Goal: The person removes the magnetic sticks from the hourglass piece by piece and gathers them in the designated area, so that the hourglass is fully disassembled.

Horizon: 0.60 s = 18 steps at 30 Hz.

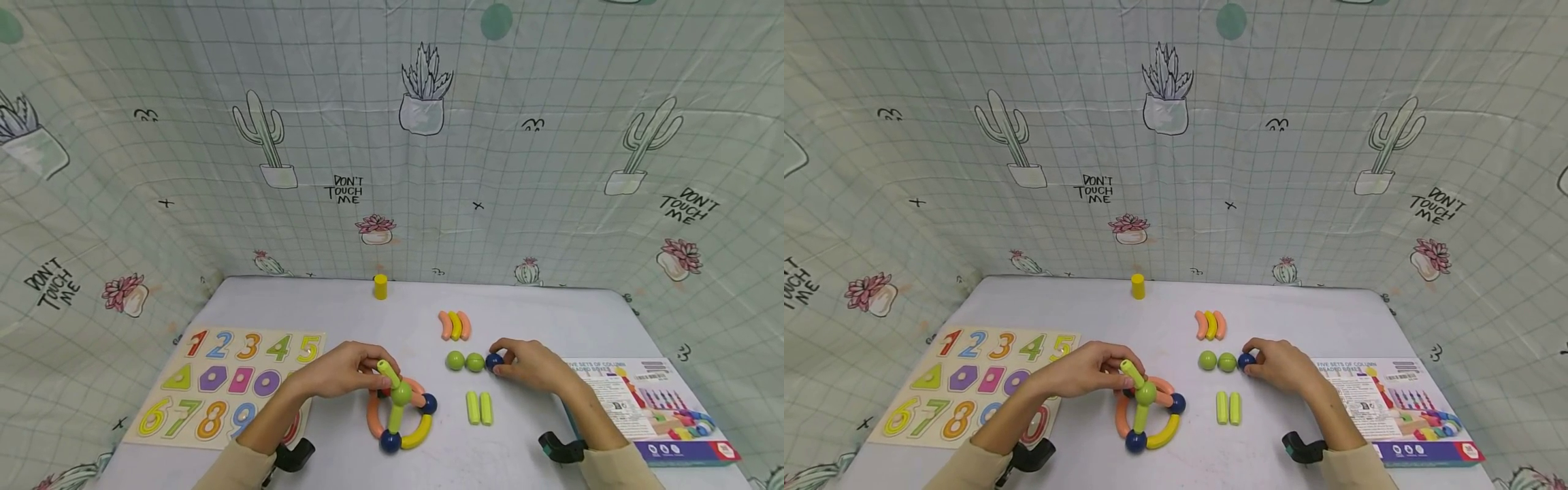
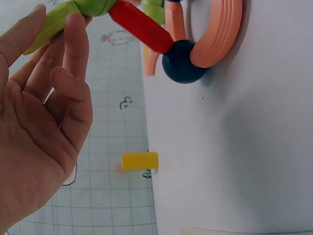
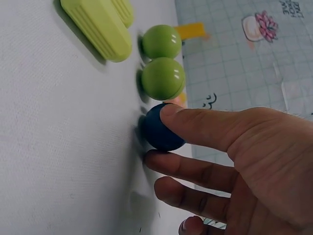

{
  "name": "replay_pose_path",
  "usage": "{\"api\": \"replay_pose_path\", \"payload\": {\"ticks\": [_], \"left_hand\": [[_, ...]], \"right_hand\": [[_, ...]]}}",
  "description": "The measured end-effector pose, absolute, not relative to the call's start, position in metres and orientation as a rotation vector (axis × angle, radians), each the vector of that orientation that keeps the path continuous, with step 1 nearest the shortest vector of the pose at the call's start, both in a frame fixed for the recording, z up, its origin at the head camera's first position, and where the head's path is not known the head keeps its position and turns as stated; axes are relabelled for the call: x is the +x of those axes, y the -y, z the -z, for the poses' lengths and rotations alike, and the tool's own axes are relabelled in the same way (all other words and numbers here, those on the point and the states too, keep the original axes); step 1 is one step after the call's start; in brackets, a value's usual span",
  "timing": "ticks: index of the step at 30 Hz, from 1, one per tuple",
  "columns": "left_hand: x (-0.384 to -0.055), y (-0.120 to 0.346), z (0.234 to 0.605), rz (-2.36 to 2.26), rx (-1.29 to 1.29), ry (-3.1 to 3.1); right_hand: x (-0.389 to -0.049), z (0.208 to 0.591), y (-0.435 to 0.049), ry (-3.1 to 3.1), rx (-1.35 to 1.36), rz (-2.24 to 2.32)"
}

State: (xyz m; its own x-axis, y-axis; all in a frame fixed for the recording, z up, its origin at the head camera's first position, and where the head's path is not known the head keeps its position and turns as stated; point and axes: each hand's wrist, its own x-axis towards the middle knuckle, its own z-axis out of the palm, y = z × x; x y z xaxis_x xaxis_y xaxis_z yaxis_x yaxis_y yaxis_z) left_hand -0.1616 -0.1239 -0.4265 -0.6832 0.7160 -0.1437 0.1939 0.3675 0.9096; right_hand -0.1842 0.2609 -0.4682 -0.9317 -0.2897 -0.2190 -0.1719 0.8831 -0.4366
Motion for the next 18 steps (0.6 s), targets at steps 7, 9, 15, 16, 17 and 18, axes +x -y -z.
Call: {"api": "replay_pose_path", "payload": {"ticks": [7, 9, 15, 16, 17, 18], "left_hand": [[-0.1596, 0.1244, 0.4258, -1.296, 0.777, -2.081], [-0.1595, 0.1245, 0.4258, -1.28, 0.775, -2.095], [-0.1598, 0.1249, 0.4259, -1.261, 0.789, -2.105], [-0.16, 0.125, 0.4258, -1.261, 0.794, -2.104], [-0.16, 0.1251, 0.4257, -1.261, 0.798, -2.104], [-0.1601, 0.1252, 0.4256, -1.262, 0.8, -2.103]], "right_hand": [[-0.1849, 0.4707, -0.2616, -2.786, -0.34, 0.607], [-0.1853, 0.4713, -0.2617, -2.789, -0.345, 0.604], [-0.1858, 0.4708, -0.2618, -2.785, -0.359, 0.6], [-0.1856, 0.4705, -0.2617, -2.784, -0.358, 0.6], [-0.1855, 0.4704, -0.2618, -2.784, -0.357, 0.597], [-0.1854, 0.4701, -0.2619, -2.783, -0.357, 0.595]]}}
